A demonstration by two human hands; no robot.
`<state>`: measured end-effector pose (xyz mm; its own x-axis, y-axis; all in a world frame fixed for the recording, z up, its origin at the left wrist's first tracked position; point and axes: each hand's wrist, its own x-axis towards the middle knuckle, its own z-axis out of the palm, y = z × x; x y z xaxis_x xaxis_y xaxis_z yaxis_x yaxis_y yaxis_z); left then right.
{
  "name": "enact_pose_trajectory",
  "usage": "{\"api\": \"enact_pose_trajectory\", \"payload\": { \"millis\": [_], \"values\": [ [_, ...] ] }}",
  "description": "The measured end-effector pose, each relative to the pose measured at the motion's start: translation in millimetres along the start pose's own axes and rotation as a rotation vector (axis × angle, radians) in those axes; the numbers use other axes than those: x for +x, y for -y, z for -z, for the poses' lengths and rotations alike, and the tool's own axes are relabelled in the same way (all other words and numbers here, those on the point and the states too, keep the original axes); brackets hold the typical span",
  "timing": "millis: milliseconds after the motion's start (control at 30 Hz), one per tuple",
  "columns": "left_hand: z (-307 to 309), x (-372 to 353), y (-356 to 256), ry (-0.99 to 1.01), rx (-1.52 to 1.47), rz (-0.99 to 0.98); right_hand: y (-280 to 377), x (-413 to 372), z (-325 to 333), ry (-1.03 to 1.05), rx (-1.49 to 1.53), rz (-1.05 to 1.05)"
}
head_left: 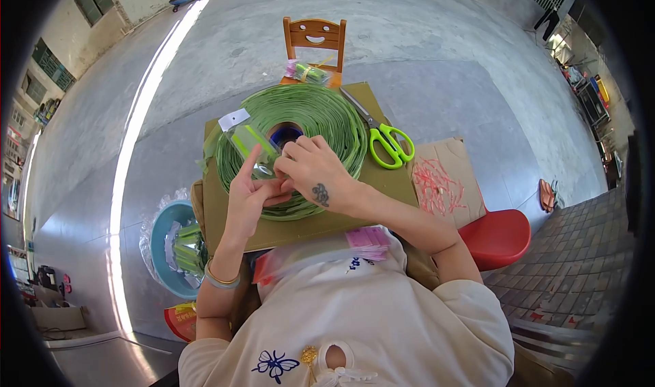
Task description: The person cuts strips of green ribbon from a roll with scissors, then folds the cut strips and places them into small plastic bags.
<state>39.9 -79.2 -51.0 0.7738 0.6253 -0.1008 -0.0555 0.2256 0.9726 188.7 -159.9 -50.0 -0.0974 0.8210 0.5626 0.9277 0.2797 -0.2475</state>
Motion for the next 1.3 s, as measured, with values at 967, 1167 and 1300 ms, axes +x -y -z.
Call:
{"api": "enact_pose_trajectory", "payload": {
  "millis": [967,1167,1300],
  "values": [
    [35,-51,32,-0.246,0.785,-0.275,-240,-389,-34,-0.064,-0.466,-1.276],
    [13,-38,35,-0.224,1.139,-0.746,-232,-309,54,0.105,-0.174,-1.474],
    [17,-19,42,-0.284,1.122,-0.958,-183,-215,90,-0.362,0.252,-1.268]
  ]
}}
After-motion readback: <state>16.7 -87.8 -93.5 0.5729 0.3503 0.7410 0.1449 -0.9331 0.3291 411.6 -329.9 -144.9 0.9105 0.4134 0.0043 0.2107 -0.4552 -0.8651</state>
